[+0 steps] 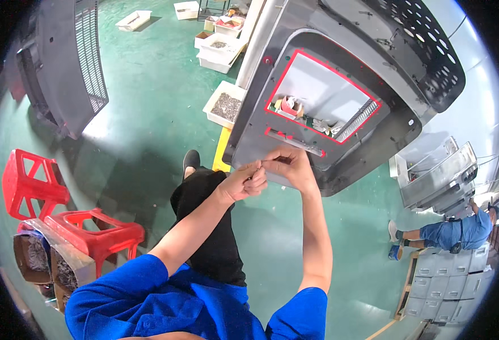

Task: The recorder is manually inserting and securing small metal components or fasteners into a larger metal enclosure housing.

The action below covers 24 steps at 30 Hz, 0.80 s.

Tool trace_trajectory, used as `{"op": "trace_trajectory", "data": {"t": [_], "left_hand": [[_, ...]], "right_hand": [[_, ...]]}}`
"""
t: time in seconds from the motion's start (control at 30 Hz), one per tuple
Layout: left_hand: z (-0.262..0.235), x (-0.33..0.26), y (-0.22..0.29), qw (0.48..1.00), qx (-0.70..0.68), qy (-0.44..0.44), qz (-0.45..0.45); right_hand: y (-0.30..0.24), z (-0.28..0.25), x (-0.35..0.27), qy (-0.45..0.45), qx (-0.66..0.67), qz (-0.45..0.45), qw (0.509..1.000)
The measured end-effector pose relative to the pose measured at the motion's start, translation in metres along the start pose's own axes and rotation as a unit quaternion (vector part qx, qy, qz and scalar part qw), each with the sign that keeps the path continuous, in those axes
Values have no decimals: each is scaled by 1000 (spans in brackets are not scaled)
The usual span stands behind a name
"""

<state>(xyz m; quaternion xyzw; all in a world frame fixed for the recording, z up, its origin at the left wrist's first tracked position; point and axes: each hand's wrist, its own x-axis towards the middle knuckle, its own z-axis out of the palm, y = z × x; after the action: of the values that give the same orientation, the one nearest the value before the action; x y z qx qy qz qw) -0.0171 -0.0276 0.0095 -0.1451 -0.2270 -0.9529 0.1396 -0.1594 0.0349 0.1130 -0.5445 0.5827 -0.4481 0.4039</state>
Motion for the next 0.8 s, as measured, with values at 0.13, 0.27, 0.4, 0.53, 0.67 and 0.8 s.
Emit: {"op": "trace_trajectory", "data": {"t": [0.13,0.27,0.4,0.53,0.67,0.8], "left_hand": [[-10,5,-3,988,63,134,44],[-16,10,-12,969,79,234,25],[-19,12,-17,958,97,268,36],[-21,13,-17,956,94,276,30],[-21,12,-17,952,94,289,33],[-25,13,-14,930,113,346,52]], "right_hand": [[-74,-20,26,273,-159,-169,934],[-165,-27,71,441,-172,-429,769],[-178,-43,116,463,-288,-470,694],[-170,-45,140,461,-291,-464,698],[-167,-39,149,463,-344,-475,664],[-168,-38,164,498,-479,-445,570]]}}
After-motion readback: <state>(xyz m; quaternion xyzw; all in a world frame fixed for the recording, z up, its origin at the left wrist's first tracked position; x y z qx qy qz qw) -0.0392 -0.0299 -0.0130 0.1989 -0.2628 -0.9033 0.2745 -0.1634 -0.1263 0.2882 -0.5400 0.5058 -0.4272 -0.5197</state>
